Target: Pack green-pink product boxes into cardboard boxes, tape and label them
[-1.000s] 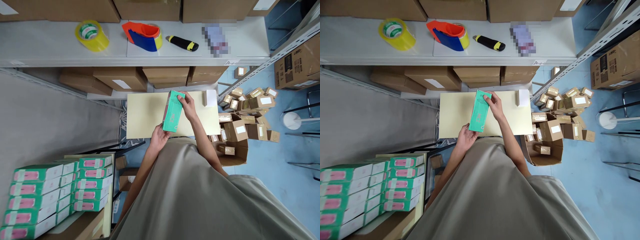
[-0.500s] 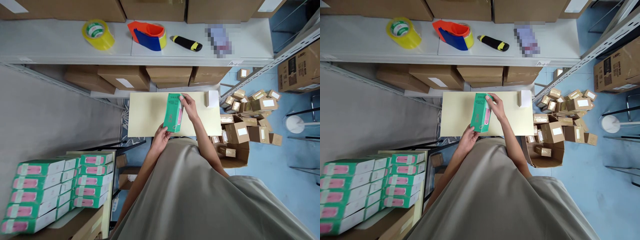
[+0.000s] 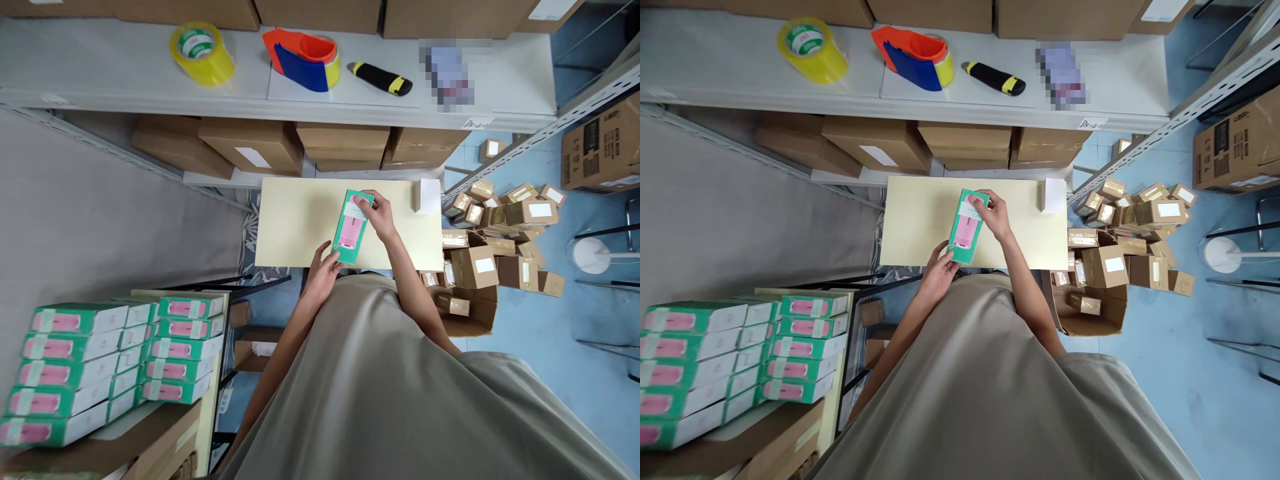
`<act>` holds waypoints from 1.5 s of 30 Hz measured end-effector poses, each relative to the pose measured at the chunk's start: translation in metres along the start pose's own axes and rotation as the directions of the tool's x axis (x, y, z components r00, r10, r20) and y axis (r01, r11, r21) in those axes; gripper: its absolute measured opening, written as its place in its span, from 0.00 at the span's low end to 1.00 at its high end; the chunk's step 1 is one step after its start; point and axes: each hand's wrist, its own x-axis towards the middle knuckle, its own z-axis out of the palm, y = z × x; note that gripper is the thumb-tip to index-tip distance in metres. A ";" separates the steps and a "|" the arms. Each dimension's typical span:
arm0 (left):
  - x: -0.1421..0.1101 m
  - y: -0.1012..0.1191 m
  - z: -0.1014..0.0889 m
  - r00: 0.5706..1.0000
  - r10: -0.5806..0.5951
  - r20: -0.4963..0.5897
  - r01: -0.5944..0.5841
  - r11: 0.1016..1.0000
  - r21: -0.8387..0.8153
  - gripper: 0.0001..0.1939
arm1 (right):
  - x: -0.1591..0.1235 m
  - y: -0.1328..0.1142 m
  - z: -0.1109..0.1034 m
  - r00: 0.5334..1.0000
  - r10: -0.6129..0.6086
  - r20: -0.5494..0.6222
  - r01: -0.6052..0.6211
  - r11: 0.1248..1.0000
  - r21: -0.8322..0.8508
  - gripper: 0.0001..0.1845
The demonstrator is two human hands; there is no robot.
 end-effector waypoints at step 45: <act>-0.019 -0.004 0.000 0.993 -0.038 -0.111 0.023 0.991 -0.132 0.10 | -0.010 -0.001 0.006 0.995 0.038 0.087 -0.038 0.999 -0.002 0.38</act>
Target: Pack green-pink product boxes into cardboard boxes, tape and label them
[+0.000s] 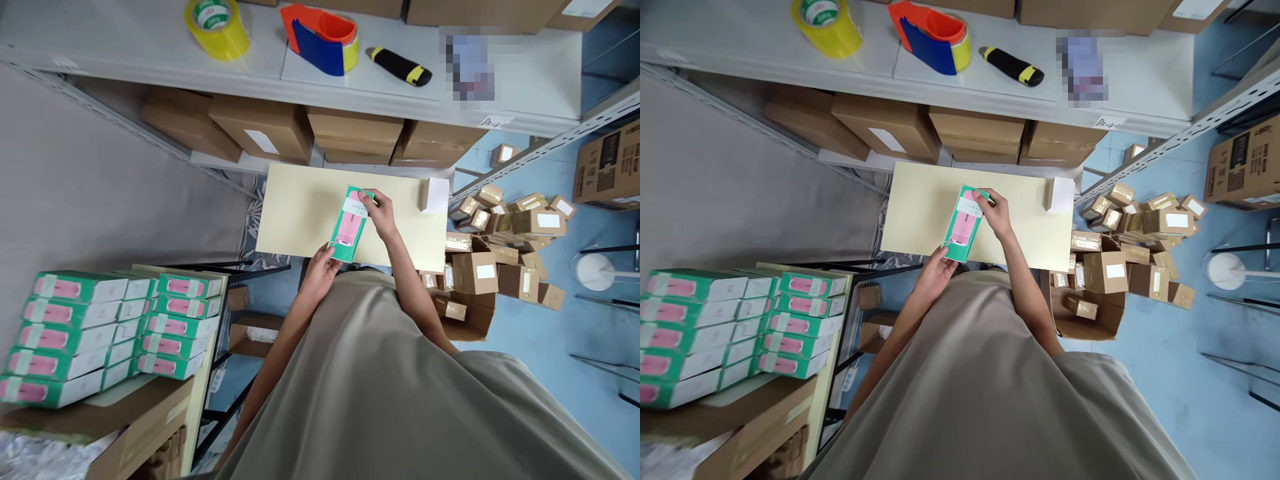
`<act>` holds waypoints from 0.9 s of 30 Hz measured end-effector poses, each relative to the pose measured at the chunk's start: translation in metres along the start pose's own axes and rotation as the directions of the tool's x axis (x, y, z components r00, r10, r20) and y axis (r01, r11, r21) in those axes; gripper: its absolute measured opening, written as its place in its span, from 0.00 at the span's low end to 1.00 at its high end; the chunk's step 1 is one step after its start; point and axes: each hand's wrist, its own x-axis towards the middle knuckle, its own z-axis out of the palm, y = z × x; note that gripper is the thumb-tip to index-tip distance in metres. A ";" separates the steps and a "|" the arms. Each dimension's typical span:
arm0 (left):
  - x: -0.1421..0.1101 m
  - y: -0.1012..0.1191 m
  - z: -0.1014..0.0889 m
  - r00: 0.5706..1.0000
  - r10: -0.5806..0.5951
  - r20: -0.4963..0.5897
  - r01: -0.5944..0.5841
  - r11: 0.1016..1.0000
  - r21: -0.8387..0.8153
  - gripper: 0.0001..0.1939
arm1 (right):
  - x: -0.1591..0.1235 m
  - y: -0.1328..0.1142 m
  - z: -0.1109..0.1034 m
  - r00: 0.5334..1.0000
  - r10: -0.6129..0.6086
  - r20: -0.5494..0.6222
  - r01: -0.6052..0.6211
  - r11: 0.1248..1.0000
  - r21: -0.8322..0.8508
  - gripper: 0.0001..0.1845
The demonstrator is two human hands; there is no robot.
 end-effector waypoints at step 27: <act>0.004 0.013 -0.003 0.996 -0.085 0.017 0.085 0.996 0.040 0.18 | 0.008 -0.002 0.003 0.998 -0.058 -0.020 0.057 0.998 -0.037 0.35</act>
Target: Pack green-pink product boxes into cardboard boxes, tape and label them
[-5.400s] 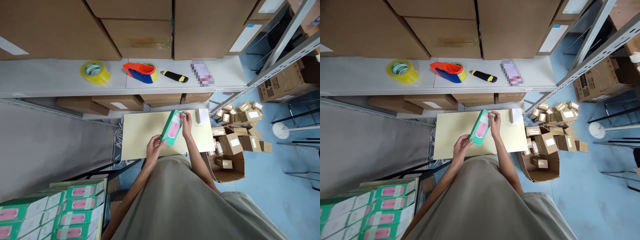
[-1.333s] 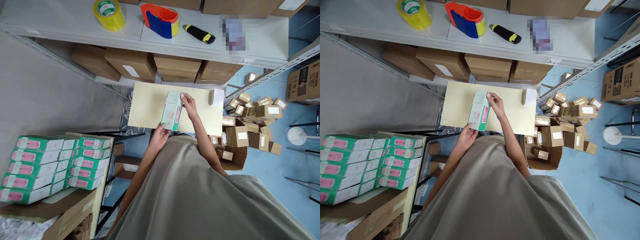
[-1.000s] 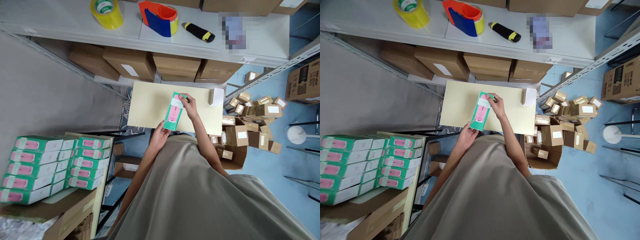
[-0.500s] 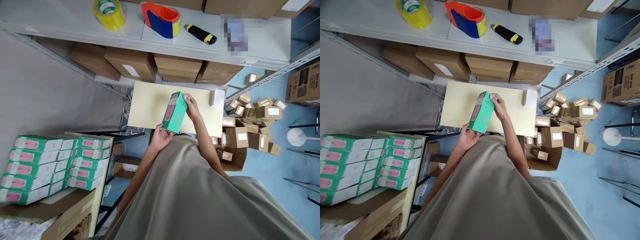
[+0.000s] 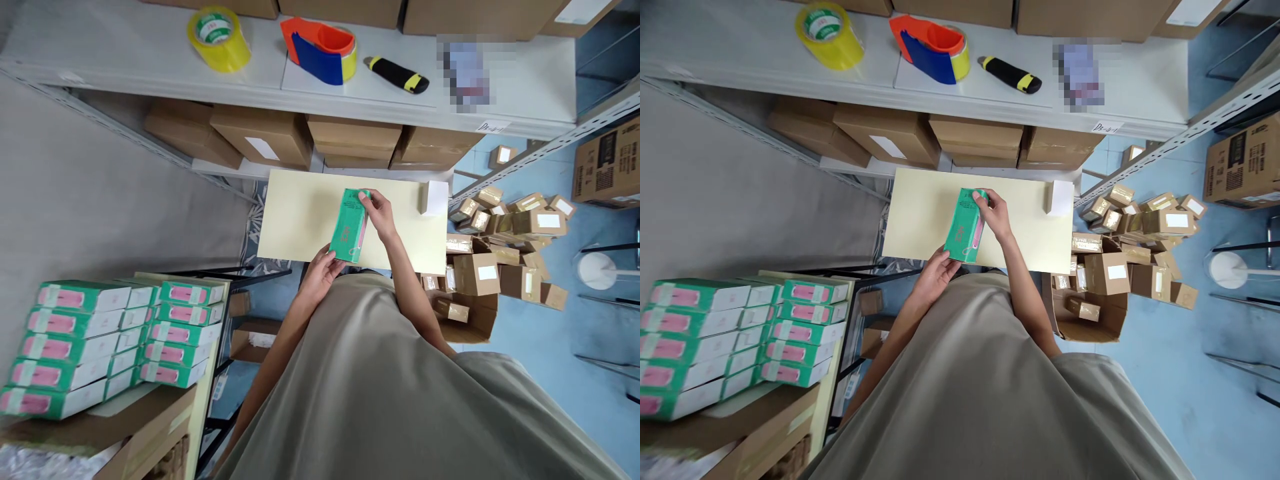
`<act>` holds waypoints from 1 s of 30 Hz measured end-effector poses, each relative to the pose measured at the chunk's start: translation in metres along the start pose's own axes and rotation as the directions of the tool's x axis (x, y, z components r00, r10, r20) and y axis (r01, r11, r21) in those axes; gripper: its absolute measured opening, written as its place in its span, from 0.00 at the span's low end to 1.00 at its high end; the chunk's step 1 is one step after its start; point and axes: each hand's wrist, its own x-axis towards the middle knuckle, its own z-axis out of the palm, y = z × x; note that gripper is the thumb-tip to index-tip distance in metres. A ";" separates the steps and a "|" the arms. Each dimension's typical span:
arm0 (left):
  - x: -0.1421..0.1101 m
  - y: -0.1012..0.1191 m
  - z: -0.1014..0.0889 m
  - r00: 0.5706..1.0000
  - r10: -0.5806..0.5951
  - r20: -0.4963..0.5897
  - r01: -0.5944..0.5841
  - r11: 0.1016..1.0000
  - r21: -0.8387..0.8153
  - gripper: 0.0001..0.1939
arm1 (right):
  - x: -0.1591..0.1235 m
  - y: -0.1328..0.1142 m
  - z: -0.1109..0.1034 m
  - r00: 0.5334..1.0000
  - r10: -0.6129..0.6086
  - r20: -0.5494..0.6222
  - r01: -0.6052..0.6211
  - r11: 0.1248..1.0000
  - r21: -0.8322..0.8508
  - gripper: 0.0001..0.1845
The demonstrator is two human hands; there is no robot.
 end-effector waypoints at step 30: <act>0.033 0.073 -0.007 0.989 0.128 0.078 -0.144 0.958 0.247 0.31 | -0.053 0.051 0.016 0.894 0.313 0.322 -0.281 0.949 -0.142 0.43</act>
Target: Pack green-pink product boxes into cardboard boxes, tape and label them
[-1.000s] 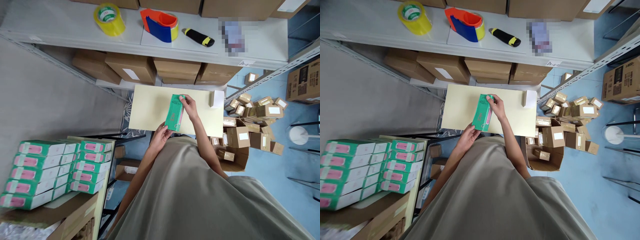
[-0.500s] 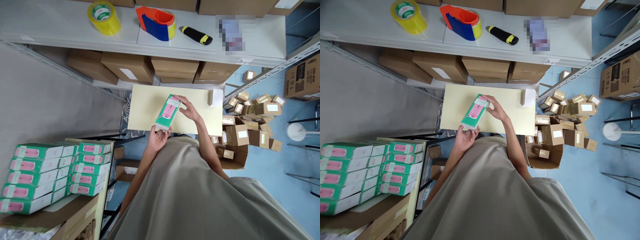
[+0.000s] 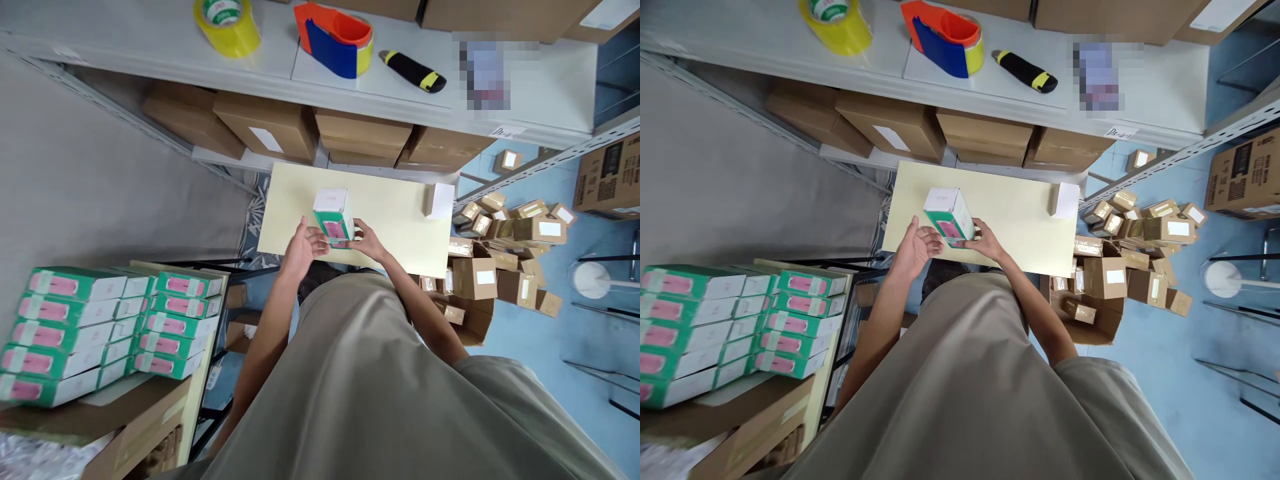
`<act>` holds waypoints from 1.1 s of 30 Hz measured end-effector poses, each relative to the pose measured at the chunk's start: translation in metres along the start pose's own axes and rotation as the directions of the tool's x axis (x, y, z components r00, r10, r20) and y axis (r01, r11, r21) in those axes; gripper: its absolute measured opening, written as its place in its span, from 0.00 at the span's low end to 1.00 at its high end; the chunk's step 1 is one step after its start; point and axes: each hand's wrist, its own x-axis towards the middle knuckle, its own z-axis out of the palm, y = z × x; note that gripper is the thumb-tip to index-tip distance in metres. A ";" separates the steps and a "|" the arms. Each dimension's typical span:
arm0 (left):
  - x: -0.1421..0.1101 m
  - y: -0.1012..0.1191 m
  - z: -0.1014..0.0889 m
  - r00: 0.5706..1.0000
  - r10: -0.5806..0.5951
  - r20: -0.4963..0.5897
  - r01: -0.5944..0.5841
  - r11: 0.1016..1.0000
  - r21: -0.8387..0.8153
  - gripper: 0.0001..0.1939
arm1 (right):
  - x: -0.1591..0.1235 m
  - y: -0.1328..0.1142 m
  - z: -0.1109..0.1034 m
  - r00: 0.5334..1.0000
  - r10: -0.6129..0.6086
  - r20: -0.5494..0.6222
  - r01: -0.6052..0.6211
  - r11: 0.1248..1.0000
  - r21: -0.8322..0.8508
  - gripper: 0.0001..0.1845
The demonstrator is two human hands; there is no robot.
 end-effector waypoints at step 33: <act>0.107 -0.014 -0.016 0.894 0.447 0.025 -0.393 0.755 0.526 0.23 | 0.012 0.034 -0.016 0.927 -0.070 -0.369 -0.125 0.869 -0.478 0.38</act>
